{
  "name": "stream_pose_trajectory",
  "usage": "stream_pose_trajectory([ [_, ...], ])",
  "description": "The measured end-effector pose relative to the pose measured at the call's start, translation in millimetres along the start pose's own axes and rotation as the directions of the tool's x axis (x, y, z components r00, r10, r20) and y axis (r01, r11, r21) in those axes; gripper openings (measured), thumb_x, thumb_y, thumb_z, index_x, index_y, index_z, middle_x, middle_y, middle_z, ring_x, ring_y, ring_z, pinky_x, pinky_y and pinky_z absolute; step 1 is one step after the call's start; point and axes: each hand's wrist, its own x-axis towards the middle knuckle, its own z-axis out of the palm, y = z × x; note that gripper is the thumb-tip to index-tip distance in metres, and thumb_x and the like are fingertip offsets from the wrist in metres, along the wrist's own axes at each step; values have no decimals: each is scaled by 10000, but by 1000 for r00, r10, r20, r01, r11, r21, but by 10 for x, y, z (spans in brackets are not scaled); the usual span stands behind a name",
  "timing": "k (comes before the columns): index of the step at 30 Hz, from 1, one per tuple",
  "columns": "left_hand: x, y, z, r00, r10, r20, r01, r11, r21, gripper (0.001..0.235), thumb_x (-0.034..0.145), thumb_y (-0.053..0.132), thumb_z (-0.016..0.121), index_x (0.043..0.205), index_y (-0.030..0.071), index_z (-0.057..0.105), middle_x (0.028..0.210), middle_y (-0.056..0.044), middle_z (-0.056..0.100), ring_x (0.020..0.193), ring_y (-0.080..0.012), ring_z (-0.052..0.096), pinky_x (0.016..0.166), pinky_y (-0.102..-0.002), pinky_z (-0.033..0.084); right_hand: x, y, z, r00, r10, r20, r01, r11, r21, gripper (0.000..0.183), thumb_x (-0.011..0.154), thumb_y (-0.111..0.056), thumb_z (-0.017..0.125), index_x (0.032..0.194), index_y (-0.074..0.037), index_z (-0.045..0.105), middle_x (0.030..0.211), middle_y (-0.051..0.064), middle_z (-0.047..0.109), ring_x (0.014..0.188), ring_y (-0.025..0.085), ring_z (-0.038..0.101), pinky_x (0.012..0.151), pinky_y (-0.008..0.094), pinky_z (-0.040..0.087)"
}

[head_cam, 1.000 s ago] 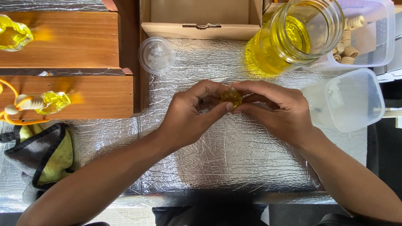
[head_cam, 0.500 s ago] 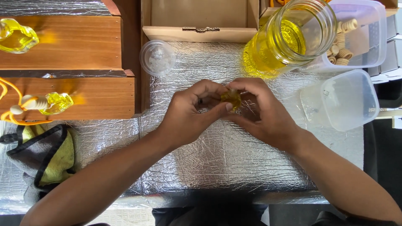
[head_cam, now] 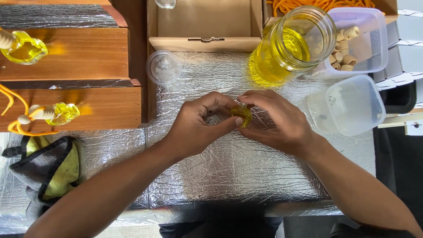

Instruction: Assembling small perfume bottles by filling them with oil using a syringe and attaching wooden caps and strings.

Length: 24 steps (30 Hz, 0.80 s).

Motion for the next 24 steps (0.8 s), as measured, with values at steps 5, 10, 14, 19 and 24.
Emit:
stream_pose_trajectory([
  [5,-2,-25,3,999,-48,-20,48,999,3,218,899,186,759,1082,89,691,987,-43,745,907,-151,727,803,-287,616,-25,-13,4,994,109,24,-108,994,-36,599,821,-212,880,1336,-59,617,1323,143,664,1209,257,665,1029,361,536],
  [10,-14,-108,40,996,49,-79,-55,995,-85,235,911,154,797,1102,51,708,906,-92,785,880,-150,762,883,-325,584,99,-148,129,937,-22,-347,80,985,154,466,714,57,920,1132,76,715,1040,258,734,909,386,754,825,464,612],
  [14,5,-62,48,996,48,-70,-56,992,-115,260,910,146,796,1131,49,700,934,-116,785,903,-163,756,896,-354,583,165,-233,78,925,-43,-376,104,984,142,481,722,38,928,1146,83,706,1045,259,735,920,387,754,831,475,614],
  [19,72,-136,-43,997,61,49,-47,966,-252,261,1036,253,621,1201,53,649,982,-153,732,902,-177,686,860,-360,549,149,-182,25,943,-91,-321,158,970,187,572,711,24,927,1211,78,655,1199,233,712,1158,385,703,1058,488,521],
  [24,78,-88,-24,980,-26,199,112,893,-435,233,1022,172,599,1218,57,547,914,-64,665,747,-39,527,644,-164,396,106,-87,-3,958,-196,-209,225,967,122,598,747,-76,921,1258,8,621,1305,165,684,1266,315,644,1142,466,436],
])
